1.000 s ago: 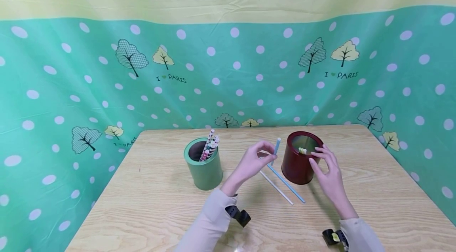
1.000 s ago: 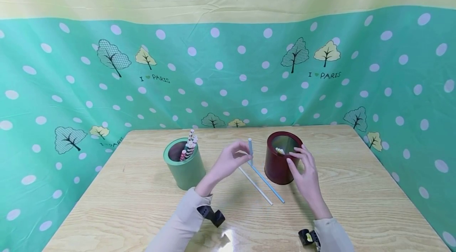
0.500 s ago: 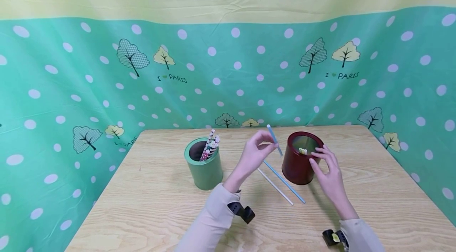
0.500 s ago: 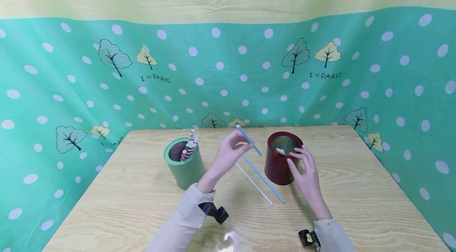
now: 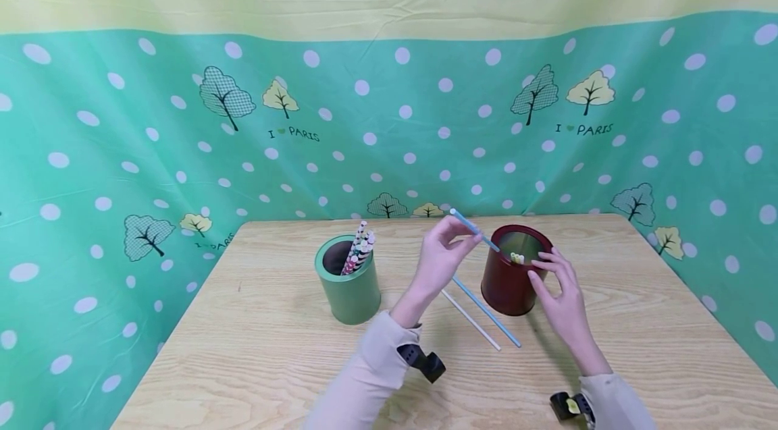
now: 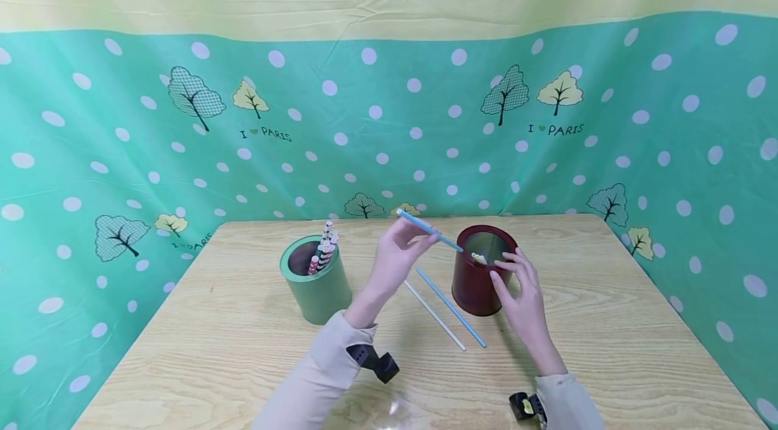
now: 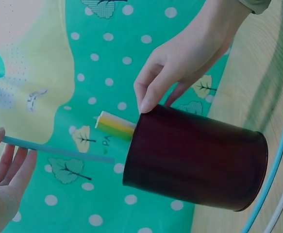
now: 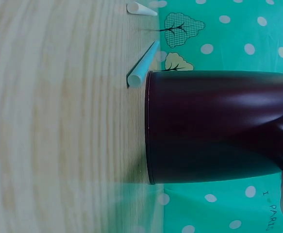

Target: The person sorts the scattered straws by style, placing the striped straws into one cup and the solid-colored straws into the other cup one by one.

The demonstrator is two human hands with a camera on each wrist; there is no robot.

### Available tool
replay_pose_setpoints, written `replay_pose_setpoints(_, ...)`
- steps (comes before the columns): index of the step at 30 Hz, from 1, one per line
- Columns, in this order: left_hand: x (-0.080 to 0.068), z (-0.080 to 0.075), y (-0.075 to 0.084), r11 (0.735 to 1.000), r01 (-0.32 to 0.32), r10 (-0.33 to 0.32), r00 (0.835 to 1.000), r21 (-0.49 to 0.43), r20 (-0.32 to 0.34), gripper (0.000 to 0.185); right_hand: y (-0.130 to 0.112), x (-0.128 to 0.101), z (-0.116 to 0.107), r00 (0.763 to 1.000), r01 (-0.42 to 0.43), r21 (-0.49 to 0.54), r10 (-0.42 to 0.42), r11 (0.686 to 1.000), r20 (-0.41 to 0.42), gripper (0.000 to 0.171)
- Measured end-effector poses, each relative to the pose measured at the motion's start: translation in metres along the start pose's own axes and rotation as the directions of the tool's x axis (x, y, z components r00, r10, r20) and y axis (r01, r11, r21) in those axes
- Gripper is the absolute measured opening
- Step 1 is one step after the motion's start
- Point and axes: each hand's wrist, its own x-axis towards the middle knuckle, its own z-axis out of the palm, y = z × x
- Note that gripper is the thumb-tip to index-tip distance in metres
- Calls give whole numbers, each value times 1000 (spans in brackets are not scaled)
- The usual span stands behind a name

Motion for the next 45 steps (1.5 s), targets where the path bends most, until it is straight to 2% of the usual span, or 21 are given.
replay_pose_setpoints(6, 2, 4, -22, 999, 14, -14, 1000, -38, 12, 17, -1, 0, 0, 1000, 2, 2, -2, 1000, -5, 20)
replay_pose_setpoints(10, 3, 7, -29, 999, 7, -7, 1000, -32, 16, 16, -1, 0, 0, 1000, -1, -2, 1, 1000, -5, 20)
replay_pose_setpoints(17, 0, 12, -10, 997, 70, -70, 996, -7, 55, 15, 0, -1, -1, 1000, -6, 4, 6, 1000, -1, 20)
replay_pose_setpoints(23, 0, 14, -14, 998, 64, -66, 995, 22, 72, 13, 1, -1, -1, 1000, -12, -6, 12, 1000, 1, 20)
replay_pose_setpoints(29, 1, 15, -16, 994, 85, -92, 992, 74, 85, 15, 0, -1, 0, 1000, 9, 3, -9, 1000, -9, 20)
replay_pose_setpoints(39, 1, 19, -25, 983, 104, -113, 992, 153, 52, 17, 0, 0, 0, 1000, 0, 0, 0, 1000, -2, 19)
replay_pose_setpoints(45, 1, 22, -29, 977, 89, -102, 993, 192, 60, 17, 1, 0, 0, 1000, -4, -4, 4, 1000, 0, 20)
